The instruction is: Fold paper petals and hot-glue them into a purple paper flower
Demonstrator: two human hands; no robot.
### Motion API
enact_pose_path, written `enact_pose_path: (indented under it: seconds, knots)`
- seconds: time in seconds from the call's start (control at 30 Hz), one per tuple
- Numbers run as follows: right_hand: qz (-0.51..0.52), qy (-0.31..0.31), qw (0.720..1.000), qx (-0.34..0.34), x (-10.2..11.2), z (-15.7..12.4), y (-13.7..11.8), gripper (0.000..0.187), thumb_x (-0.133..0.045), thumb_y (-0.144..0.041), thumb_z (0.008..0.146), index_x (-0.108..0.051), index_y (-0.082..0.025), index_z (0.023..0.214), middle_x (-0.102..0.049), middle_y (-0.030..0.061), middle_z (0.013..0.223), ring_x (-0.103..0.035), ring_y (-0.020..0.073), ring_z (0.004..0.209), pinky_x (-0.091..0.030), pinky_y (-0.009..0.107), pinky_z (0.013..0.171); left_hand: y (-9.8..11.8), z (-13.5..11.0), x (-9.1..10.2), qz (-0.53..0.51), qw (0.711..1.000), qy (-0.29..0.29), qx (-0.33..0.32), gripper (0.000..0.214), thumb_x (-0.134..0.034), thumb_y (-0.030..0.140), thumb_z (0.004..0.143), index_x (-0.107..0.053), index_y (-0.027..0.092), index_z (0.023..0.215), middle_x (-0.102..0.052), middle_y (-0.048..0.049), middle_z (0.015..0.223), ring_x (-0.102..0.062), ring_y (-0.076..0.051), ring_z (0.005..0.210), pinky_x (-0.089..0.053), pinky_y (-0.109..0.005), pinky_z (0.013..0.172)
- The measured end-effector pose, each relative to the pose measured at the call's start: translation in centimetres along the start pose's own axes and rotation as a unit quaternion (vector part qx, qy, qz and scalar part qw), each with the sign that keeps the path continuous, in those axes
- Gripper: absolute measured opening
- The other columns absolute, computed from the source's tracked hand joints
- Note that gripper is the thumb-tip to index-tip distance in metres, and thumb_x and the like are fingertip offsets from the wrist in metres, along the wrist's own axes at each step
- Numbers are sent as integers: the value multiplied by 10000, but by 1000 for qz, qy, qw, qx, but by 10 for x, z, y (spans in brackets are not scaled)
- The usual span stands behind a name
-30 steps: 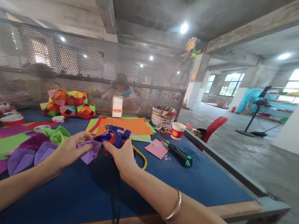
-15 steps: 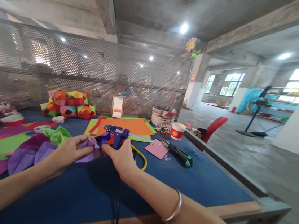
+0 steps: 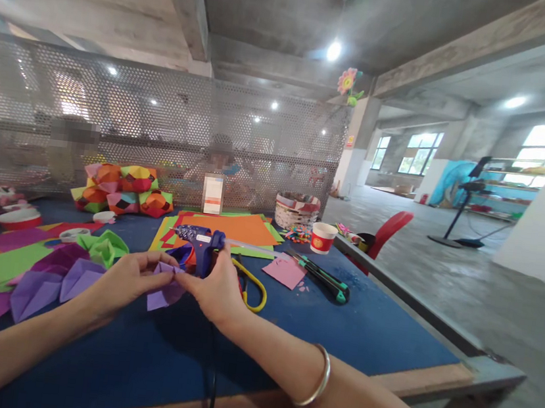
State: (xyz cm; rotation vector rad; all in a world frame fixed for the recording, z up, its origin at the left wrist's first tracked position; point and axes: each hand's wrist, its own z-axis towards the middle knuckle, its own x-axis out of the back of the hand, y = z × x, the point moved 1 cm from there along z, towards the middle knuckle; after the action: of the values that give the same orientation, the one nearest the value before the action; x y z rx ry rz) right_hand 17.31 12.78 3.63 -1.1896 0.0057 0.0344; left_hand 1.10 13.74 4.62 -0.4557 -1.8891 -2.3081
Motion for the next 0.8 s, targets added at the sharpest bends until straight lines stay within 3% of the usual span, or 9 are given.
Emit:
enact_pose_path:
  seconds: [0.2,0.47,0.67,0.8]
  knots:
    - [-16,-15,1000,-10,1,-1,5,547,-790,-257,669,-499,-172,1124,-701,128,1133,-685,250,1043,-533,413,929,1,-1,0,-29,999,-7,17,305,-714,362,545,-683,170,780,-633,27,550,-582,-157,513,-413,-260,543]
    - [-9,-1,1000,-11,1,0,1,445,-768,-269,697,-529,-181,1061,-718,90,1052,-698,223,955,-540,376,888,-1,-1,1,27,999,-1,-24,273,-692,389,591,-714,179,764,-488,60,479,-410,-120,463,-268,-239,489]
    - [-8,15,998,-52,4,0,-1,443,-778,-257,680,-552,-194,1056,-724,63,1006,-697,219,907,-549,360,824,4,-2,1,48,997,-6,-65,224,-702,385,597,-717,194,714,-564,32,532,-466,-141,515,-344,-255,526]
    - [-9,11,999,-39,4,1,0,435,-769,-249,692,-548,-193,1063,-726,63,1007,-698,214,912,-547,356,837,2,-1,0,49,997,-3,-67,219,-700,379,607,-709,193,723,-568,37,529,-481,-141,515,-357,-256,534]
